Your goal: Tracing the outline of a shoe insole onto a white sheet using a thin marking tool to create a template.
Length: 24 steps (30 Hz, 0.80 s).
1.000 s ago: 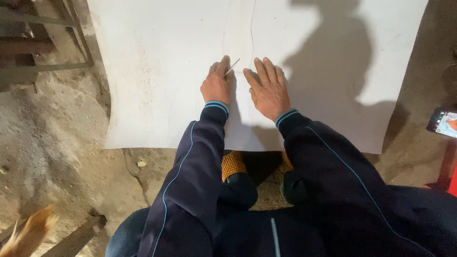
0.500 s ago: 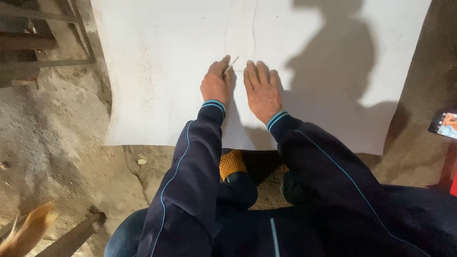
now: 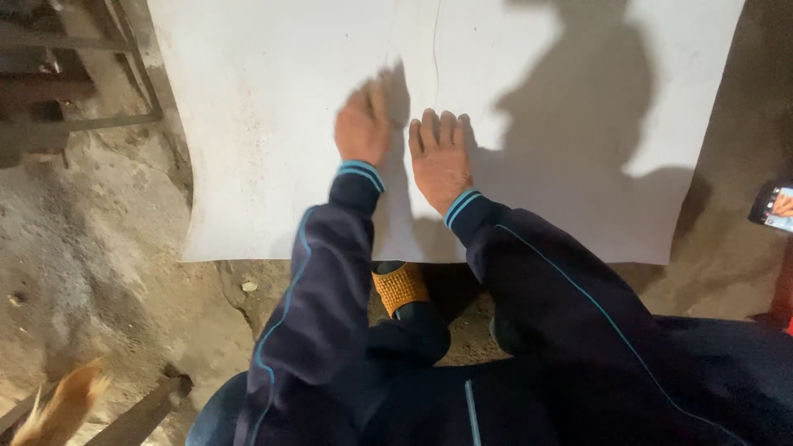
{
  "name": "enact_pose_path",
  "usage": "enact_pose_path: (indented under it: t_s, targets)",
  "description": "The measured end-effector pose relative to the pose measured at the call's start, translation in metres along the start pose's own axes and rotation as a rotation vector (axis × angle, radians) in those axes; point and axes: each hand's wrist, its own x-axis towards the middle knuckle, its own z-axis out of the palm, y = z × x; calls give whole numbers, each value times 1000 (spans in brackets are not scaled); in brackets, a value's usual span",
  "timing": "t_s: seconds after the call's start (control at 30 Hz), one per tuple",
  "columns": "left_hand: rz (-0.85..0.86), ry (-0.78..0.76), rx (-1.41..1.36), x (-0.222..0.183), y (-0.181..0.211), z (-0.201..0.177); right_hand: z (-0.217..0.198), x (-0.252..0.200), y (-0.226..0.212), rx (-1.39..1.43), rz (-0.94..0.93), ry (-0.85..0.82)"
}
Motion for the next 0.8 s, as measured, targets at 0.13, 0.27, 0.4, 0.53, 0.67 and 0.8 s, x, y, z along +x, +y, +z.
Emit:
enact_pose_path:
  t_s: [0.13, 0.27, 0.4, 0.53, 0.67, 0.8]
  targets:
    - [113, 72, -305, 53, 53, -83, 33, 2, -17, -50, 74, 77]
    - [136, 67, -239, 87, 73, -137, 24, -6, -17, -26, 78, 42]
    - [334, -171, -95, 102, 82, -153, 19, -8, -14, 126, 94, 72]
    - [299, -625, -300, 106, 79, -130, 5, -8, -7, 160, 133, 146]
    - [183, -847, -353, 83, 74, -103, -17, -3, 0, 389, 134, -210]
    - [263, -705, -434, 76, 55, -53, 0, -1, -2, 468, 173, -41]
